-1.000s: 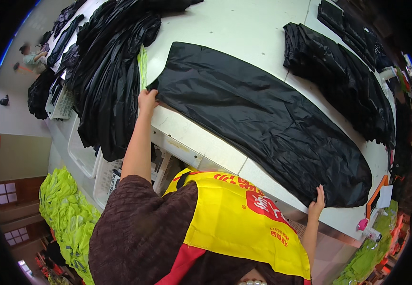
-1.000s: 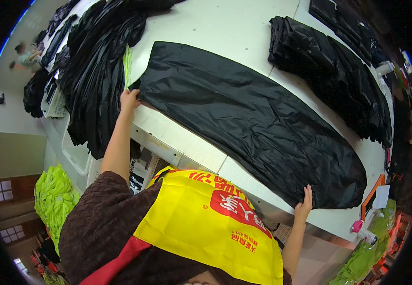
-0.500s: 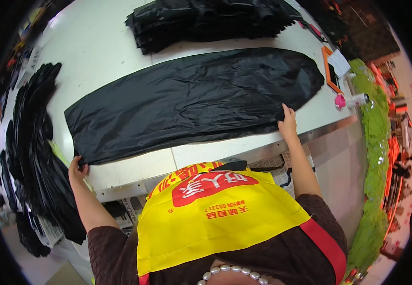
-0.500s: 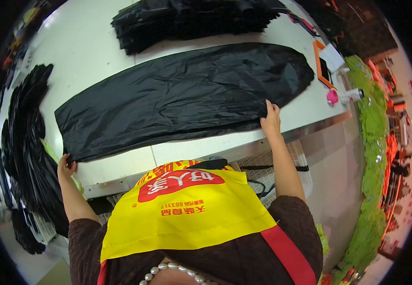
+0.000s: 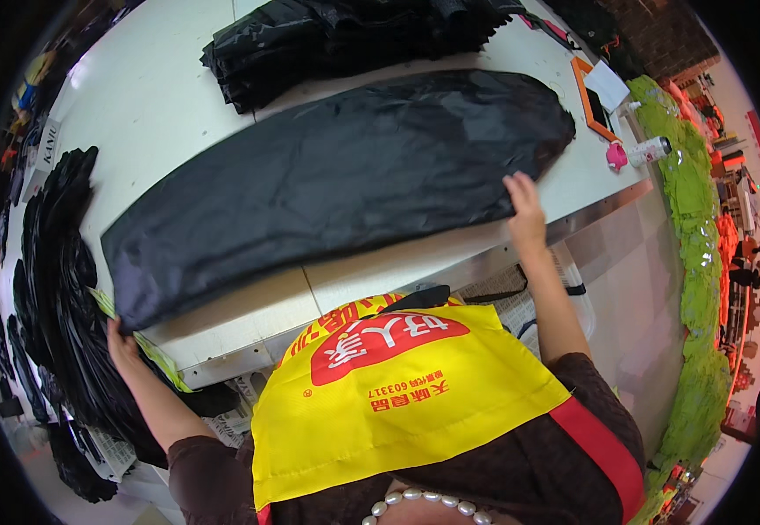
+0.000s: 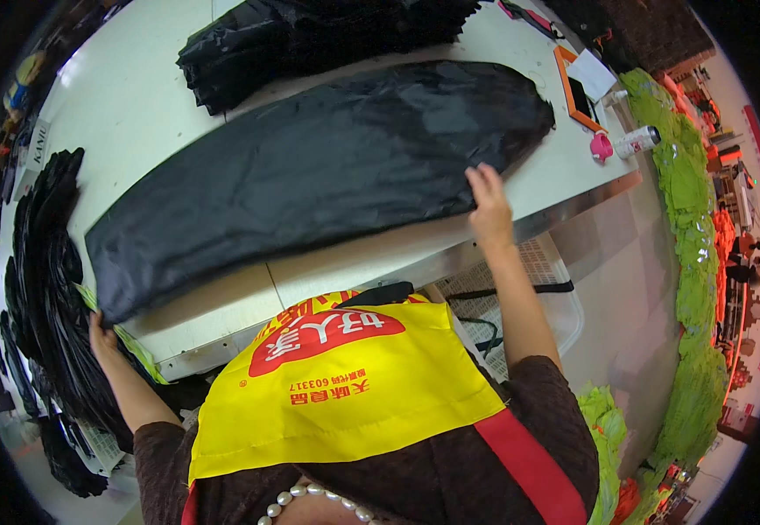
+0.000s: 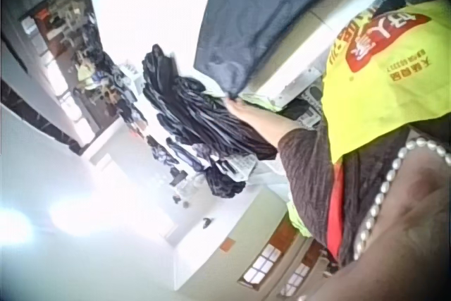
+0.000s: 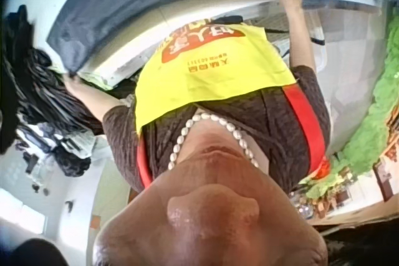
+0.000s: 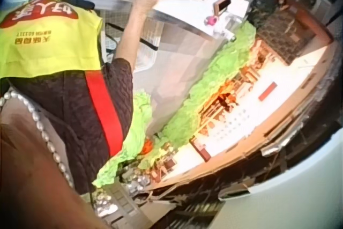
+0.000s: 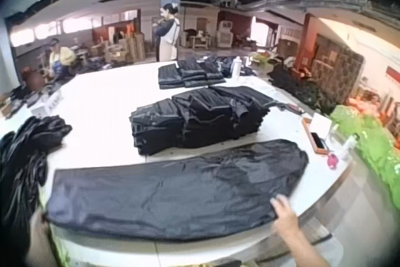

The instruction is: The person repeatedly folds black trousers on a white table, inspects the inside of each garment, and uses a small blade to trim loose threads. The folded items are stacked on the table.

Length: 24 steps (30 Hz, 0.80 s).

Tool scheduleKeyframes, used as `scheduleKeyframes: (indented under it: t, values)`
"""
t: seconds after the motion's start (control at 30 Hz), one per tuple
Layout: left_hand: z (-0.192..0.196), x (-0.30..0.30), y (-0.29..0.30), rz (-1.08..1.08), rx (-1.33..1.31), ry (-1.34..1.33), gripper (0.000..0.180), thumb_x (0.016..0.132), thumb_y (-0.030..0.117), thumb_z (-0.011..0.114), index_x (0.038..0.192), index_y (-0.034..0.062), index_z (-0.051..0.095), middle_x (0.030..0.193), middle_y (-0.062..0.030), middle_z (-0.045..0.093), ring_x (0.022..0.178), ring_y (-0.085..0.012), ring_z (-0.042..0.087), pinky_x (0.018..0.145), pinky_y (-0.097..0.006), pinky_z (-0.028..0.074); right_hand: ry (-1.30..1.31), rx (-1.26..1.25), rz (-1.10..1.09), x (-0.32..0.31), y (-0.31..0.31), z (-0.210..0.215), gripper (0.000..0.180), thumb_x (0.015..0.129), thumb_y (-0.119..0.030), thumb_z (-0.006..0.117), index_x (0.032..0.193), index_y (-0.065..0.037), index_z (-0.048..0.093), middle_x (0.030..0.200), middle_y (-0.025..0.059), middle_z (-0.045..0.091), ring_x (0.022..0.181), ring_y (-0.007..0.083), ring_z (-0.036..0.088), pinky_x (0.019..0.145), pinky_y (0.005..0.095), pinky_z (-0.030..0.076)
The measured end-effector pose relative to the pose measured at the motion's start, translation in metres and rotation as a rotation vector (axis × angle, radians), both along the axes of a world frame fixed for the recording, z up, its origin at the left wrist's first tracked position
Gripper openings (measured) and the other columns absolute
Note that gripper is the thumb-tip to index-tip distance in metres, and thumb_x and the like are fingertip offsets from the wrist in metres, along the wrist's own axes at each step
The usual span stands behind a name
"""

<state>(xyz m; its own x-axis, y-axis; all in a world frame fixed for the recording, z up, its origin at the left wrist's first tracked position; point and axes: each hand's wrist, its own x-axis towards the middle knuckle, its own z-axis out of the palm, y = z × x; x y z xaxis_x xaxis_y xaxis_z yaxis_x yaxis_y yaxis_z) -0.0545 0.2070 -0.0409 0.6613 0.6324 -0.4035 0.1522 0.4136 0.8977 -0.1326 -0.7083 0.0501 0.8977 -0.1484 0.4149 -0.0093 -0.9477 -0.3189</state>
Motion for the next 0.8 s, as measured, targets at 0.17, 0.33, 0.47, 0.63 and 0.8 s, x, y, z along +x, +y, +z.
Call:
scheduleKeyframes:
  t: [0.17,0.33,0.47,0.63,0.8]
  values:
    - [-0.042,-0.060,-0.021,0.228,0.100,0.161,0.046,0.081,0.001,0.054,0.126,0.0115,0.048,0.121,-0.0129,0.051,0.107,-0.0279,0.050,0.092,-0.038,0.042,0.333,-0.058,0.101,-0.047,0.018,-0.044,0.053,0.067,0.004,0.053,0.119,-0.001,0.051,0.130,0.0153,0.044,0.108,0.0379,0.047,0.090,0.0383,0.043]
    - [0.003,-0.050,-0.107,0.444,0.662,0.150,0.044,0.077,0.003,0.056,0.120,-0.0029,0.048,0.113,-0.0164,0.054,0.099,-0.0273,0.053,0.088,-0.037,0.043,0.410,0.021,0.319,-0.047,0.003,-0.016,0.059,0.067,-0.011,0.057,0.125,-0.003,0.046,0.134,0.0197,0.039,0.111,0.0358,0.048,0.091,0.0386,0.043]
    - [0.049,-0.082,-0.197,-0.268,1.560,0.026,0.053,0.066,0.004,0.049,0.118,-0.0021,0.051,0.120,-0.0202,0.052,0.114,-0.0342,0.046,0.100,-0.041,0.031,0.428,-0.179,0.297,-0.039,-0.035,0.009,0.066,0.065,-0.001,0.057,0.129,-0.006,0.042,0.136,0.0153,0.038,0.114,0.0330,0.047,0.090,0.0373,0.044]
    - [0.035,-0.125,-0.237,-0.937,1.750,0.232,0.064,0.064,-0.005,0.043,0.127,0.0057,0.046,0.131,-0.0172,0.043,0.126,-0.0347,0.035,0.105,-0.045,0.024,0.208,-0.564,0.174,0.006,-0.104,0.000,0.058,0.072,0.004,0.052,0.128,-0.005,0.043,0.133,0.0139,0.042,0.120,0.0316,0.041,0.093,0.0413,0.039]
    - [0.047,-0.093,-0.221,-1.051,1.773,0.111,0.062,0.064,-0.008,0.047,0.125,0.0050,0.047,0.127,-0.0178,0.047,0.116,-0.0356,0.044,0.100,-0.042,0.032,0.378,-0.783,0.309,0.045,-0.141,-0.045,0.049,0.082,-0.004,0.044,0.131,-0.008,0.040,0.136,0.0074,0.041,0.124,0.0245,0.040,0.100,0.0435,0.031]
